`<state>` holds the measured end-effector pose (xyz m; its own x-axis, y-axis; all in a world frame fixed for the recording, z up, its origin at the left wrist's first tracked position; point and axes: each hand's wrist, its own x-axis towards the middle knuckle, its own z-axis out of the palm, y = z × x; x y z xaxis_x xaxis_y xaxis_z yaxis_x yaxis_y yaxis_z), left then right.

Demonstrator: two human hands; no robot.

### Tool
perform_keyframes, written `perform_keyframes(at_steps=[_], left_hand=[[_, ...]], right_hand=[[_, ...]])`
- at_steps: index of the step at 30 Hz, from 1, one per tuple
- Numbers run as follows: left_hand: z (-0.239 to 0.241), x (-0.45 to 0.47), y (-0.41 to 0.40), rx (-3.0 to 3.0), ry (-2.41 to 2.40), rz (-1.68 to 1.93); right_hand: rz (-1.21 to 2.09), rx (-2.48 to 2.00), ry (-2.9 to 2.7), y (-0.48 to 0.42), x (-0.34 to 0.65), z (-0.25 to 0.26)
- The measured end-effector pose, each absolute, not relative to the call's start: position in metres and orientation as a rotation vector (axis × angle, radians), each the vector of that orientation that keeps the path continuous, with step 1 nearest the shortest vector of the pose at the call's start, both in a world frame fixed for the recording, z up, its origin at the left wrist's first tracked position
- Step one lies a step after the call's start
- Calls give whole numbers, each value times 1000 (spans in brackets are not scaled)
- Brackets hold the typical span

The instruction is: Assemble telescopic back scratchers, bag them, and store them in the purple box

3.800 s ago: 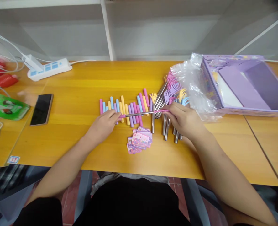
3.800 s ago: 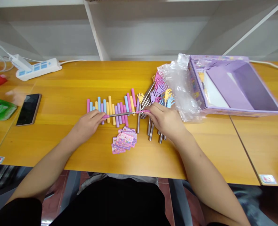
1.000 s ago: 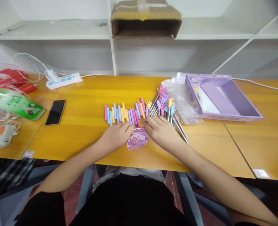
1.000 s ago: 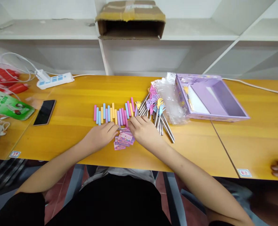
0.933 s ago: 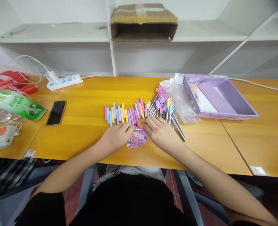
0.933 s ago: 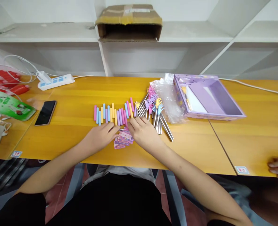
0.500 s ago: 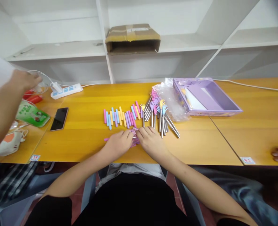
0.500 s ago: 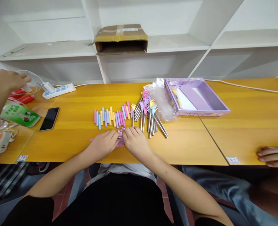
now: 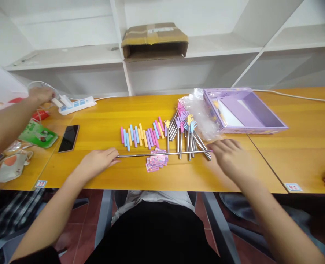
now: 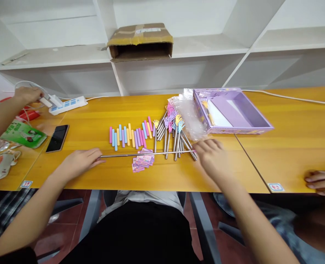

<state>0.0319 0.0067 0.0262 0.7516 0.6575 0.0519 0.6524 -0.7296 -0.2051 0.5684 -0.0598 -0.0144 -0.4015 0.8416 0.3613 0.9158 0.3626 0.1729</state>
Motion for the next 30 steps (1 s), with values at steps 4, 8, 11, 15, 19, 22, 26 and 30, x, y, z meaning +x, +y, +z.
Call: perform_keyframes(at_steps=[4,8,11,15,19,22,26,30], left_hand=[[20,2,4,-2777,-1083,9],[9,2,1,-2800,-1145,7],[2,2,2,-2794,-1203,-51],[0,-2,2,-2783,-1195,-44],[2,-4,-3,-2782,-1191,-32],[1,0,-8,-2808,-1170,-76],[-4,6,-15,-2763,-1156,-114],[-6,4,-22,-2675,-1147,-113]], right_hand=[[-480,-1651,-2397,-58,637,-29],[-405,-1701,-2377,-63,649,-35],[-386,-1718,-2363,-69,643,-40],[-358,-1775,-2296,-86,629,-45],[-248,-1808,-2189,-107,615,-48],[47,-1815,-2102,-118,612,-48],[153,-1872,-2077,-121,618,-48],[98,-1866,-2073,-121,623,-50]])
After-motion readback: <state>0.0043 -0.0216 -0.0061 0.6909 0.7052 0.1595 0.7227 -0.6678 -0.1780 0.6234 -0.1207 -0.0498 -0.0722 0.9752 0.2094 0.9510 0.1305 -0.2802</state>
